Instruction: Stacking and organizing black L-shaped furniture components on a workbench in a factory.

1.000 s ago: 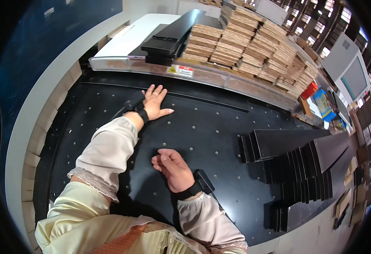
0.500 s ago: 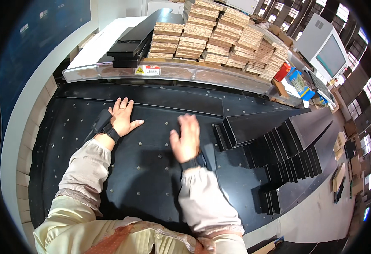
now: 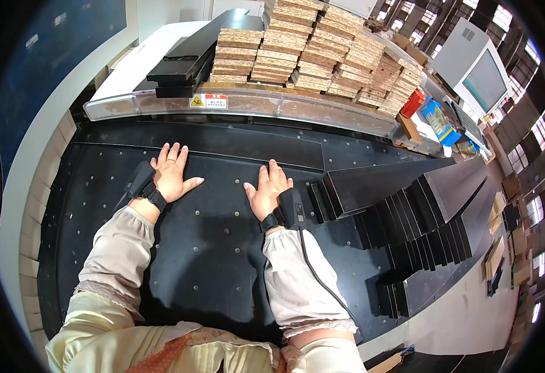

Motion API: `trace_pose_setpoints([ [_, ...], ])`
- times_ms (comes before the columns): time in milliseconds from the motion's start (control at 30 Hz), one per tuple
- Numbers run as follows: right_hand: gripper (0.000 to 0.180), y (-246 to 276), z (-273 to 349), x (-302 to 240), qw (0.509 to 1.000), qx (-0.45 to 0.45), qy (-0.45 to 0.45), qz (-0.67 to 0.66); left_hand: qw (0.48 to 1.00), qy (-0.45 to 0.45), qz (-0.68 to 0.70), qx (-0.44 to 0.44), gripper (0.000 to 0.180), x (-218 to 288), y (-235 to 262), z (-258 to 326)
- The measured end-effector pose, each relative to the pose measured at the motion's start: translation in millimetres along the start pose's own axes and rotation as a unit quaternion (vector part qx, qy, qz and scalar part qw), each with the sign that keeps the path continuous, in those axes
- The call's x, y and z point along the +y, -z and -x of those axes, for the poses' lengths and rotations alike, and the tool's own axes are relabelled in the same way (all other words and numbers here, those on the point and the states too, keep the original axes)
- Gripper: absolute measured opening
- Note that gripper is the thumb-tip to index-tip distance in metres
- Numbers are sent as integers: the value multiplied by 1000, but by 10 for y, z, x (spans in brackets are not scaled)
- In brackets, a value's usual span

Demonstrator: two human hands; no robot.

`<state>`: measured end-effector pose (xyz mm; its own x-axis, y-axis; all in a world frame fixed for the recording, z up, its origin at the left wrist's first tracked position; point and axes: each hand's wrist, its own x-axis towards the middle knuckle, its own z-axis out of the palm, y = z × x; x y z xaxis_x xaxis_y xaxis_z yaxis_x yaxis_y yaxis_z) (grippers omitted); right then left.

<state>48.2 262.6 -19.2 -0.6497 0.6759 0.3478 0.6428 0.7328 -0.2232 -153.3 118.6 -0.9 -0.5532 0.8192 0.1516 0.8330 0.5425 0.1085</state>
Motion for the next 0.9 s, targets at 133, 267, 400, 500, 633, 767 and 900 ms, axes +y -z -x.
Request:
trace_pose_setpoints([
  [133,63,25,9,-16,1000,-7,6,-16,1000,4,11,-4,90,15,34,10],
  [267,61,-18,-17,-34,998,56,27,5,1000,6,12,-8,89,3,56,10],
  [400,62,-23,-41,-22,999,31,18,-6,999,8,40,-12,85,-49,96,14],
  [500,63,14,-35,-7,999,11,13,-31,999,7,46,-14,84,-57,112,19],
  [633,63,30,-26,-3,997,77,16,-7,999,8,43,-16,84,-51,101,27],
  [767,67,-62,-54,5,996,53,-42,60,999,10,40,-2,85,-65,44,8],
  [900,71,-129,-58,73,997,25,-38,58,998,-19,24,46,87,-107,-73,-4],
])
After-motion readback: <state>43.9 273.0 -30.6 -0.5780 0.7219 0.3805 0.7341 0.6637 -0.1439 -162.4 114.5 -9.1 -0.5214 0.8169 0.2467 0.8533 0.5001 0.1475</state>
